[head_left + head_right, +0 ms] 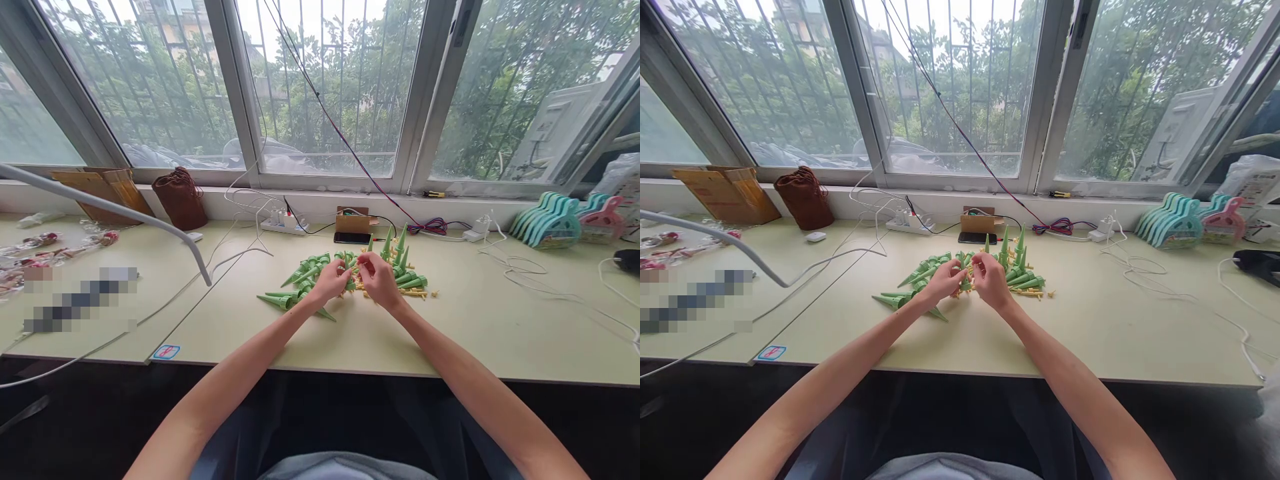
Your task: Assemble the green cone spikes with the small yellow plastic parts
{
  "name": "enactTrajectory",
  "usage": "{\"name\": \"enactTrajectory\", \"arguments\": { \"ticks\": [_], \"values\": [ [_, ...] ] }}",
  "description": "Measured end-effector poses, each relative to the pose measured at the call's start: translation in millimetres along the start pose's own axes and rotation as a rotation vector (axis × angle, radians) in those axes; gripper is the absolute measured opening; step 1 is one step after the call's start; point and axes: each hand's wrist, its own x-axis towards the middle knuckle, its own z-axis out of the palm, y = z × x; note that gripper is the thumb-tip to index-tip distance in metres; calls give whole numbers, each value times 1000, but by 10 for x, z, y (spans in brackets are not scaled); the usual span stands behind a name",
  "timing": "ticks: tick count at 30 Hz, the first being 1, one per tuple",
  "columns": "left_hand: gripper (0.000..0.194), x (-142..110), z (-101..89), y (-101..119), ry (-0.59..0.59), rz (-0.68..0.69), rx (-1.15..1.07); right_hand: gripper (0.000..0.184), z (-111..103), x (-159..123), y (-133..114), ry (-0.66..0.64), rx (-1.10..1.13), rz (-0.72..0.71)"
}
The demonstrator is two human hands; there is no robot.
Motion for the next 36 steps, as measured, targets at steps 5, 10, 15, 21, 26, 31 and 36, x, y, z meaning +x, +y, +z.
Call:
{"name": "enactTrajectory", "arguments": {
  "ticks": [5, 10, 15, 21, 26, 31, 36],
  "values": [
    [17, 12, -8, -35, -54, 1, 121, 11, 6, 4, 14, 7, -32, -9],
    [17, 20, -12, -75, -66, 57, 176, 11, 11, 9, 44, -1, -61, -23],
    [17, 34, -16, -97, -34, 101, 202, 11, 19, 12, 75, -10, -58, -18],
    [18, 69, -14, -127, 43, 136, 220, 10, 2, 16, 51, -31, -89, -20],
    [18, 76, -16, -123, 100, 105, 135, 10, 0, 13, 44, -55, -97, -20],
    [19, 95, -13, -131, 136, 83, 75, 8, 6, 12, 57, -65, -96, -9],
    [22, 92, -2, -120, 117, 59, 23, 8, 5, 16, 46, -72, -94, -2]
  ]
}}
